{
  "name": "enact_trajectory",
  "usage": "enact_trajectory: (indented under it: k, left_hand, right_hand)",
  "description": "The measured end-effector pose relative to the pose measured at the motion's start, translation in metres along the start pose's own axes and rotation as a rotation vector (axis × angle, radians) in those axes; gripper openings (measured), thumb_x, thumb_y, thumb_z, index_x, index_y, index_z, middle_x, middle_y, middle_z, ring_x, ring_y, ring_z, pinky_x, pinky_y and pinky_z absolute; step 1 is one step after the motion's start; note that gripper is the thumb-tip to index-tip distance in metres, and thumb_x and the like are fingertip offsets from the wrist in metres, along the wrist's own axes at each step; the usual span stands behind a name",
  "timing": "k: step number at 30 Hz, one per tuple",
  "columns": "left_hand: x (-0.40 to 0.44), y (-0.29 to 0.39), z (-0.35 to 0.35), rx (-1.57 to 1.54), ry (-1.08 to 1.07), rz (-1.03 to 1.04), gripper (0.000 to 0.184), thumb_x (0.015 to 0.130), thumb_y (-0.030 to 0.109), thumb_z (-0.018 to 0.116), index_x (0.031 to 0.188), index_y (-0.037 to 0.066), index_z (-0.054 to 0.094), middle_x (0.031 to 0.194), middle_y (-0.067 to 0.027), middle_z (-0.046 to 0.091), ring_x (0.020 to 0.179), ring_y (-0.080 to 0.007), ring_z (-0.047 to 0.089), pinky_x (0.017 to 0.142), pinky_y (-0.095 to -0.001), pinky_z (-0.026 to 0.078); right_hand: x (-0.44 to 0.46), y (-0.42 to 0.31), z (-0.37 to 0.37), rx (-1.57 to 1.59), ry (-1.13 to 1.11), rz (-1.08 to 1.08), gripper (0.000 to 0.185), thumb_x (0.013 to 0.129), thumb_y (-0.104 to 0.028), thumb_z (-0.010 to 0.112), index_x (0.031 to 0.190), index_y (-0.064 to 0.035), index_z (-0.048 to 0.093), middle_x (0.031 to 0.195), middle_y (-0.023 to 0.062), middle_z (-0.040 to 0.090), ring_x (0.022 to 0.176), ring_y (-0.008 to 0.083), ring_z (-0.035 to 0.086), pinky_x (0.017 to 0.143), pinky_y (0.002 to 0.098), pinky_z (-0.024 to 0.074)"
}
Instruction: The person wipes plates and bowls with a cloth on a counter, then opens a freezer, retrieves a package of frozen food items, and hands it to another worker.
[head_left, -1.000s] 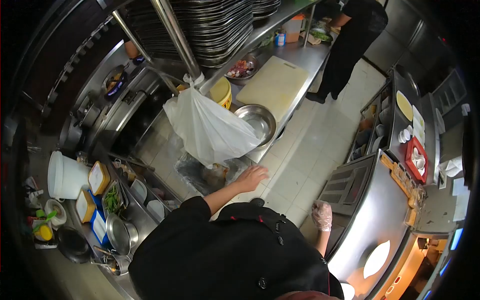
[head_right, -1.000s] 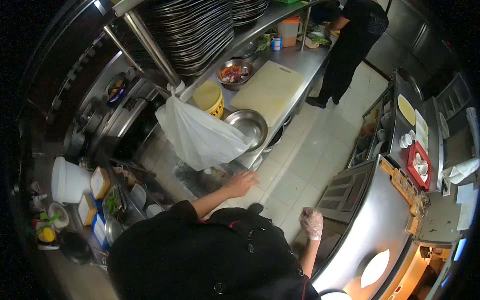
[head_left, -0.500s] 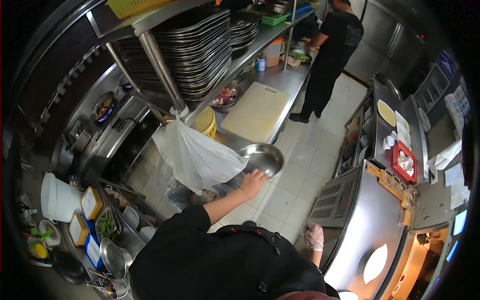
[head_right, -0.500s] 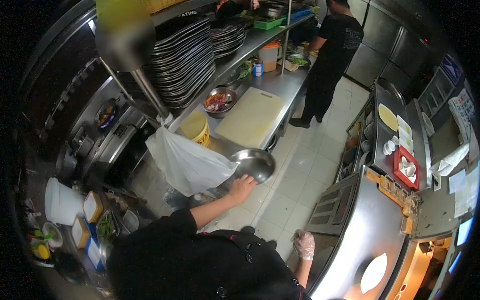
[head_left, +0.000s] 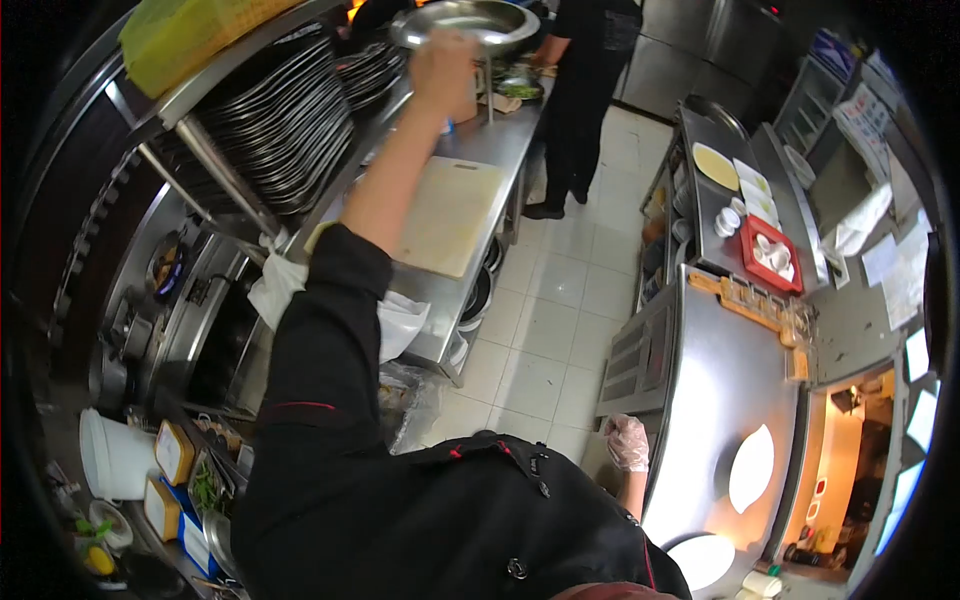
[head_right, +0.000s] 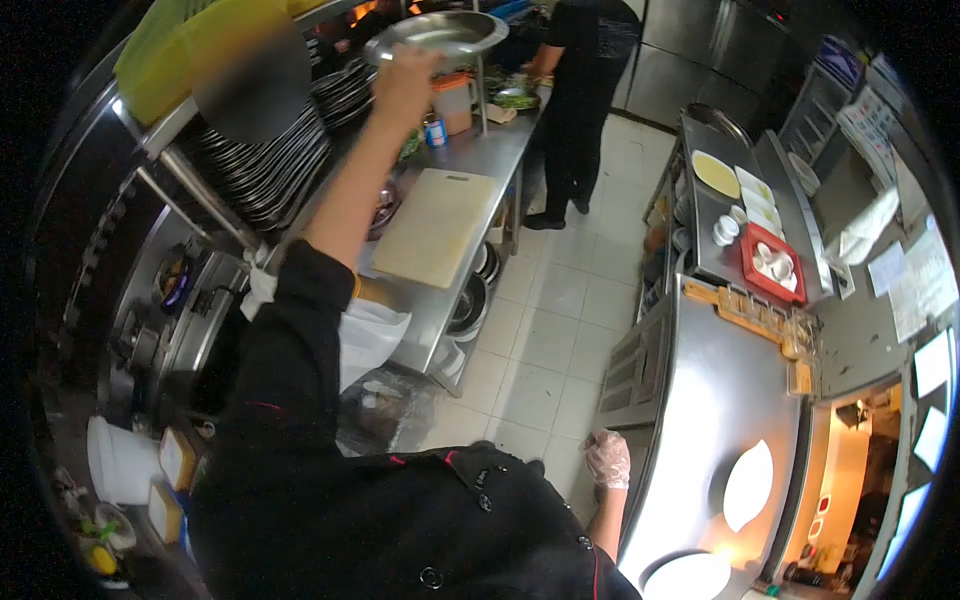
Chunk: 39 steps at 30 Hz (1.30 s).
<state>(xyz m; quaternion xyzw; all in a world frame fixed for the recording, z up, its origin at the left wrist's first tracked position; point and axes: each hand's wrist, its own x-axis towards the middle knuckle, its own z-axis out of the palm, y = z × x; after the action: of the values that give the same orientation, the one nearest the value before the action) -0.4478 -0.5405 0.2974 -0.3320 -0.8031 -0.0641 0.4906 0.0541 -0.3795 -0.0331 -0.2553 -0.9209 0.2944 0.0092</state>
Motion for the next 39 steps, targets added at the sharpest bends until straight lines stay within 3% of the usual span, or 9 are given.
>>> enact_trajectory:
  k: [5,15,20,24,26,29,34,36,39]
  left_hand:
    - [0.023,-0.065,0.031,0.346,0.002,-0.047,0.014,0.084,0.019,0.051,0.086,0.014,0.064,0.088,-0.0048,0.063,0.086,-0.0240,0.061,0.064,-0.0401,0.051]
    - [0.015,-0.150,0.058,0.290,-0.352,-0.361,0.027,0.091,0.017,0.040,0.095,0.007,0.064,0.098,-0.0174,0.065,0.092,-0.0372,0.063,0.076,-0.0456,0.053]
    - [0.005,-0.062,0.018,0.411,-0.252,-0.417,0.037,0.088,0.028,0.053,0.118,0.007,0.056,0.136,-0.0127,0.041,0.124,-0.0277,0.041,0.096,-0.0502,0.039]
    - [-0.021,-0.006,0.024,-0.230,-0.086,0.131,0.031,0.077,-0.001,0.054,0.107,0.004,0.060,0.108,-0.0175,0.060,0.100,-0.0326,0.058,0.086,-0.0363,0.046]
    - [-0.059,0.060,0.021,-0.600,-0.146,0.042,0.006,0.079,0.004,0.059,0.084,0.003,0.063,0.074,-0.0122,0.066,0.068,-0.0290,0.064,0.063,-0.0374,0.051]
    - [-0.110,0.144,-0.025,-0.695,-0.526,0.039,0.018,0.081,0.019,0.067,0.073,0.003,0.062,0.066,-0.0115,0.063,0.059,-0.0253,0.063,0.055,-0.0339,0.048]
    - [-0.213,0.219,-0.010,-1.196,-0.853,0.042,0.021,0.087,0.009,0.046,0.102,0.009,0.061,0.066,-0.0112,0.064,0.064,-0.0265,0.066,0.062,-0.0402,0.051]
    - [-0.247,0.249,-0.033,-1.349,-0.917,-0.089,0.037,0.083,-0.002,0.047,0.118,0.010,0.053,0.092,-0.0117,0.066,0.068,-0.0237,0.066,0.062,-0.0312,0.053]
    - [-0.326,0.274,-0.012,-1.405,-0.702,0.045,0.030,0.083,-0.003,0.052,0.110,0.008,0.059,0.088,-0.0086,0.065,0.061,-0.0198,0.064,0.058,-0.0258,0.051]
  right_hand:
    - [-0.039,0.037,0.008,-0.009,-0.018,0.121,0.012,0.072,-0.012,0.054,0.073,-0.0049,0.063,0.077,0.0197,0.063,0.078,0.0363,0.061,0.070,0.0452,0.0479]
    - [-0.090,0.089,0.030,-0.030,0.003,0.363,0.011,0.071,-0.010,0.053,0.071,-0.0058,0.063,0.076,0.0178,0.063,0.078,0.0351,0.062,0.070,0.0421,0.0486]
    - [-0.090,0.078,0.012,-0.020,-0.044,0.365,0.020,0.082,-0.020,0.052,0.082,-0.0044,0.065,0.087,0.0223,0.063,0.085,0.0371,0.061,0.078,0.0456,0.0489]
    - [-0.083,0.072,0.014,0.018,0.013,0.277,0.017,0.073,-0.013,0.054,0.084,-0.0075,0.066,0.086,0.0192,0.064,0.085,0.0352,0.061,0.077,0.0422,0.0483]
    - [-0.075,0.066,0.009,0.012,-0.054,0.254,0.021,0.076,-0.011,0.050,0.088,-0.0084,0.066,0.090,0.0198,0.063,0.088,0.0359,0.061,0.078,0.0431,0.0491]
    - [-0.067,0.061,0.006,0.038,-0.058,0.240,0.020,0.076,-0.013,0.051,0.089,-0.0083,0.066,0.089,0.0195,0.063,0.088,0.0354,0.061,0.078,0.0430,0.0489]
    - [-0.071,0.036,-0.027,0.100,0.005,0.287,0.020,0.078,-0.017,0.053,0.090,-0.0083,0.066,0.088,0.0191,0.063,0.088,0.0353,0.061,0.078,0.0423,0.0490]
    - [-0.074,0.049,-0.021,0.114,0.061,0.251,0.021,0.079,-0.018,0.052,0.091,-0.0082,0.066,0.089,0.0190,0.063,0.089,0.0355,0.061,0.079,0.0424,0.0488]
    - [-0.086,0.059,-0.009,0.070,0.124,0.280,0.021,0.081,-0.018,0.051,0.092,-0.0084,0.066,0.090,0.0192,0.064,0.090,0.0356,0.061,0.079,0.0429,0.0487]
